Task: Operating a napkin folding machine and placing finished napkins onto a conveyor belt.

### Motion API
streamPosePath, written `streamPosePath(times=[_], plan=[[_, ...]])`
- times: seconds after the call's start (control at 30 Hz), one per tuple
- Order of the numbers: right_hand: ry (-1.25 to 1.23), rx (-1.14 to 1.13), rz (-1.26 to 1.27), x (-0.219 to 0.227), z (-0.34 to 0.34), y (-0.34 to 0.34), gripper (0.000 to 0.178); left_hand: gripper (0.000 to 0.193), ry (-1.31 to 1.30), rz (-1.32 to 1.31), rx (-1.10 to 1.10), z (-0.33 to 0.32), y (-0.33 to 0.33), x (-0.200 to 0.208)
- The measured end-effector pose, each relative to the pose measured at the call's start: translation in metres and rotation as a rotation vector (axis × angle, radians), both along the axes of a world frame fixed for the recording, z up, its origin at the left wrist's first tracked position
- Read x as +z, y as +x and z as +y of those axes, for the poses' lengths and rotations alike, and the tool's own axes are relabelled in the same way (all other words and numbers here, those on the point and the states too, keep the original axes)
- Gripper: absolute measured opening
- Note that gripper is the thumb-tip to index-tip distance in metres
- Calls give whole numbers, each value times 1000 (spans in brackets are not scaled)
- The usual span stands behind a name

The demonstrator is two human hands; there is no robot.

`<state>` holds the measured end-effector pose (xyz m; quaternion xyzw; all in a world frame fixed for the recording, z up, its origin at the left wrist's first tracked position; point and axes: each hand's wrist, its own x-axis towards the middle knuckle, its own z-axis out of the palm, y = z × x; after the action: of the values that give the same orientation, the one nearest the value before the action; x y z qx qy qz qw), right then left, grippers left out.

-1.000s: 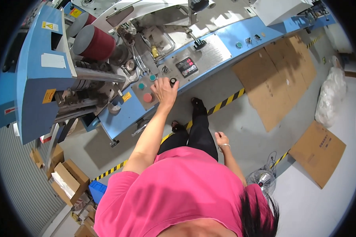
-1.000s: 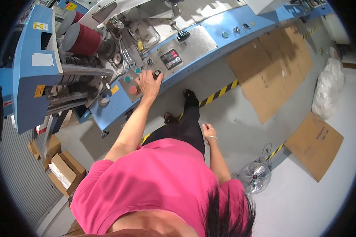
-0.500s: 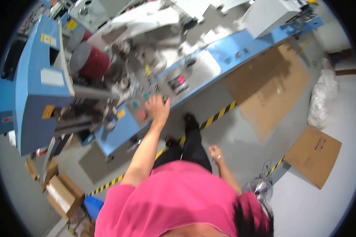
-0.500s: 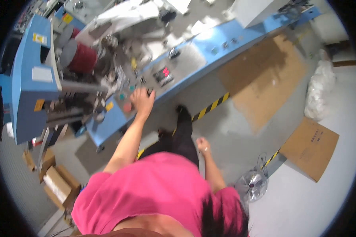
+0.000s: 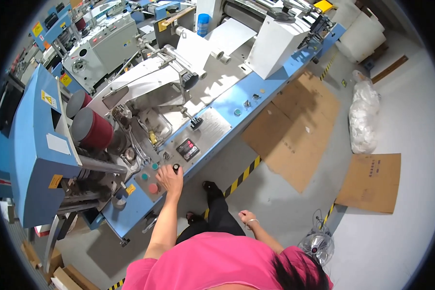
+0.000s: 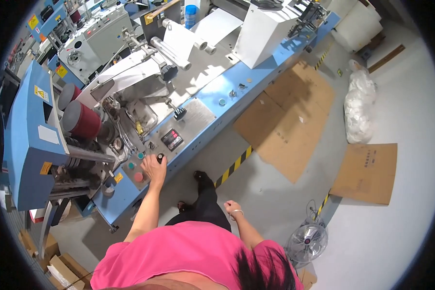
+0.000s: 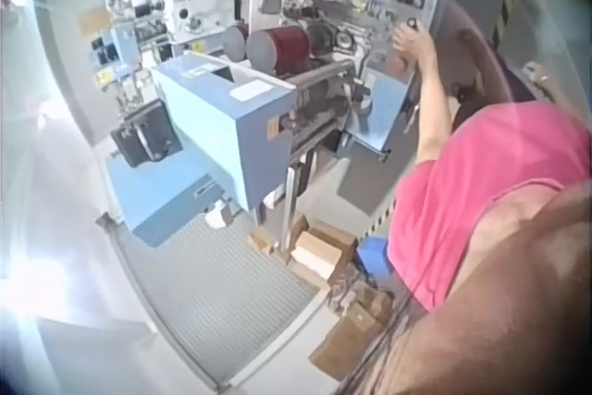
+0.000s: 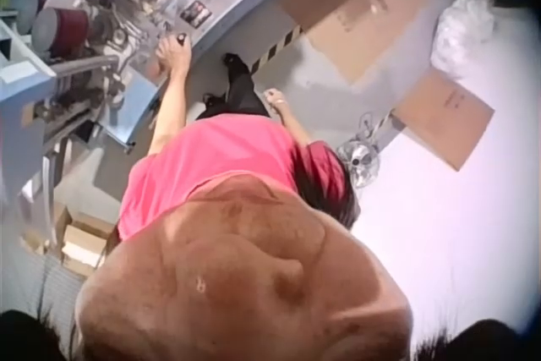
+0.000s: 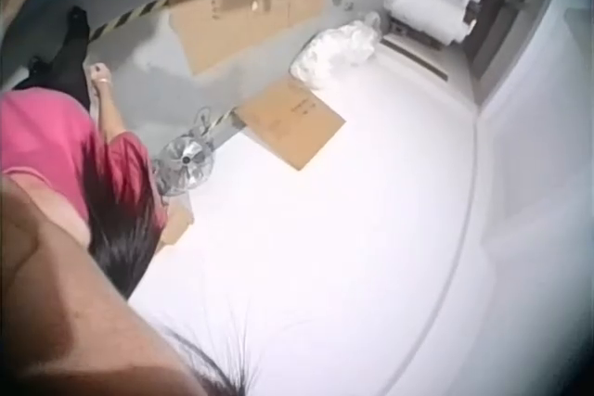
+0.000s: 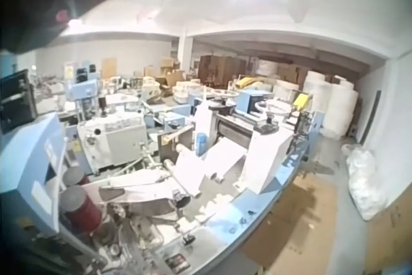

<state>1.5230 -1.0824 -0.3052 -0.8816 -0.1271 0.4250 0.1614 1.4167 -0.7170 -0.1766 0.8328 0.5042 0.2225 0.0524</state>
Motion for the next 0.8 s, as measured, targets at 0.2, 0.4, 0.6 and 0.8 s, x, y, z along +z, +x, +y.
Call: streamPosePath(times=[0.2,0.4,0.6,0.8], plan=[[-36,-10,69,17,-2,2,36,31,-16,-22,9,-2,1,2],[-56,-36,103,24,-11,-5,36,31,-20,-30,15,-8,-4,0],[59,4,113,-46,-47,3,38,29,-30,-88,0,-5,-2,-13],[115,-99,89,-30,-36,13,30,26,-60,-136,7,2,6,-8]])
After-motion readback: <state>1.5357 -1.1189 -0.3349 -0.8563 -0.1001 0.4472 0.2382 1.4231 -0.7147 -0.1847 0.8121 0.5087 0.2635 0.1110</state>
